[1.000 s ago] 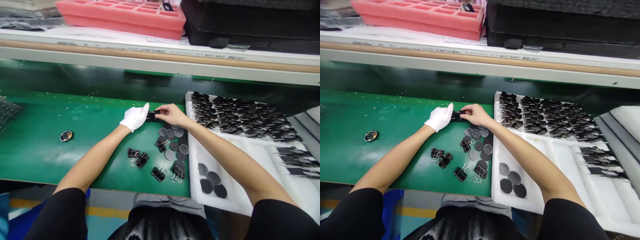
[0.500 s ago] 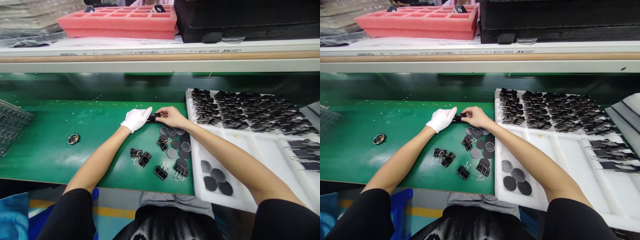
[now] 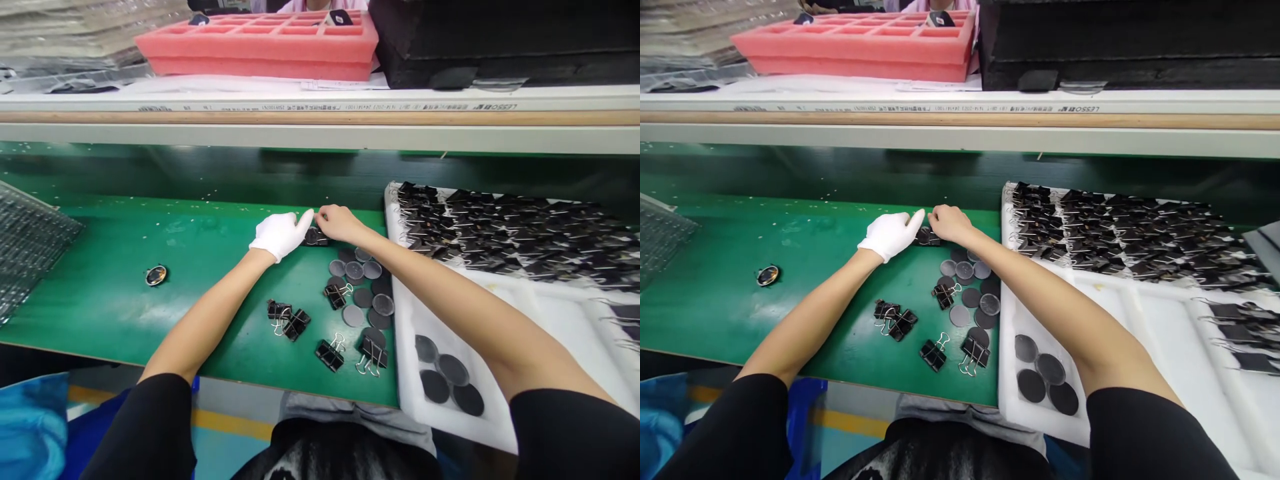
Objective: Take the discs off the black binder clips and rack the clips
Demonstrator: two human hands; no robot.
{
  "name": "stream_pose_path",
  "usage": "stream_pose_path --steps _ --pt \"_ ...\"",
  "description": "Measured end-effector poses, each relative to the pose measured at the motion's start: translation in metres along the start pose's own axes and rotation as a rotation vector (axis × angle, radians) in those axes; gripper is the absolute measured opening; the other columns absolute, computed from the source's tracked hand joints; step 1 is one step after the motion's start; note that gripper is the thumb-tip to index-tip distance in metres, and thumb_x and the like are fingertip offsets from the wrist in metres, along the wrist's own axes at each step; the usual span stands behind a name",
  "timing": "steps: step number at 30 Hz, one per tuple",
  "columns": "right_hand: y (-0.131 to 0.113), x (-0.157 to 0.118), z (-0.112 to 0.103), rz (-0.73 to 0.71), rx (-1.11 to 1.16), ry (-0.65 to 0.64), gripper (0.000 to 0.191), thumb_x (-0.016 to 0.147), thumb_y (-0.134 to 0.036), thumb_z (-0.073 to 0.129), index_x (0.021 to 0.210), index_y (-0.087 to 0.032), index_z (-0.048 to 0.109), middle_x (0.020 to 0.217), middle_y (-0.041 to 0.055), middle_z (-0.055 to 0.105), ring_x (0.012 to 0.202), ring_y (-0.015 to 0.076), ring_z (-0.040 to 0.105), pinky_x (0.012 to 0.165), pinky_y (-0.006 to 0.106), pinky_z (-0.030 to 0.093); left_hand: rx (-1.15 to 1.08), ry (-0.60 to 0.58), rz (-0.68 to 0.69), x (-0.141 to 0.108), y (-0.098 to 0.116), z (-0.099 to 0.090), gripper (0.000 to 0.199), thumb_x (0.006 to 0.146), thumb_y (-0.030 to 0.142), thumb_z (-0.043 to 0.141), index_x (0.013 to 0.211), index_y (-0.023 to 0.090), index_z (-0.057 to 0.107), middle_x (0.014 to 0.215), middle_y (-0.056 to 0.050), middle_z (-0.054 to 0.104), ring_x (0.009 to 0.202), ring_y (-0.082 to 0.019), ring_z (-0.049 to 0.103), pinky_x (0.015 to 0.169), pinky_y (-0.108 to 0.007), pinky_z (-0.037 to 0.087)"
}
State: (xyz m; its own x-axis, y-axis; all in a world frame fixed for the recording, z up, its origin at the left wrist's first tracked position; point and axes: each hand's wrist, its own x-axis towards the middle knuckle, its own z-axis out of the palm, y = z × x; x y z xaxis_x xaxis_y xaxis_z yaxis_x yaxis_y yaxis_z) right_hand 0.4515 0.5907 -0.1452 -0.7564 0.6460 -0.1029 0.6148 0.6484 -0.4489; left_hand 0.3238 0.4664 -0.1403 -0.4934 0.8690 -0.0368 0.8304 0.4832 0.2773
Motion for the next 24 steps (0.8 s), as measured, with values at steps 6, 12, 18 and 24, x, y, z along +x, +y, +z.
stream_pose_path --steps 6,12,18,24 --pt "-0.006 0.018 0.003 0.098 -0.041 0.024 0.029 0.097 -0.026 0.053 0.123 -0.022 0.065 0.128 0.0165 0.068 0.125 0.0382 0.059 0.104 0.053 0.045 -0.021 0.100 0.121 -0.001 -0.015 0.010 0.056 0.105 0.062 0.029 0.104 0.024 0.070 0.088 -0.009 0.077 0.088 -0.029 0.074 0.073 -0.032 0.046" --pt "-0.017 0.027 0.008 0.325 0.203 0.144 0.049 0.106 -0.050 0.026 0.132 -0.024 0.059 0.141 0.0173 0.058 0.136 0.0386 0.049 0.113 0.063 0.037 0.094 0.138 0.153 0.001 -0.015 0.018 0.050 0.107 0.046 0.030 0.097 0.021 0.073 0.091 -0.010 0.078 0.087 -0.028 0.074 0.071 -0.033 0.044" --pt "-0.013 0.023 0.024 0.284 0.266 0.227 0.058 0.105 -0.058 0.016 0.135 -0.026 0.054 0.145 0.0166 0.052 0.144 0.0380 0.040 0.118 0.067 0.026 0.078 0.133 0.159 0.001 -0.013 0.017 0.050 0.107 0.045 0.031 0.095 0.021 0.074 0.089 -0.010 0.078 0.085 -0.028 0.073 0.069 -0.033 0.043" --pt "-0.013 0.023 0.030 0.279 0.236 0.224 0.060 0.105 -0.057 0.012 0.135 -0.025 0.053 0.146 0.0176 0.048 0.147 0.0380 0.036 0.119 0.068 0.024 0.080 0.140 0.151 0.001 -0.013 0.020 0.048 0.106 0.043 0.032 0.094 0.021 0.073 0.087 -0.010 0.077 0.084 -0.028 0.073 0.070 -0.033 0.043"
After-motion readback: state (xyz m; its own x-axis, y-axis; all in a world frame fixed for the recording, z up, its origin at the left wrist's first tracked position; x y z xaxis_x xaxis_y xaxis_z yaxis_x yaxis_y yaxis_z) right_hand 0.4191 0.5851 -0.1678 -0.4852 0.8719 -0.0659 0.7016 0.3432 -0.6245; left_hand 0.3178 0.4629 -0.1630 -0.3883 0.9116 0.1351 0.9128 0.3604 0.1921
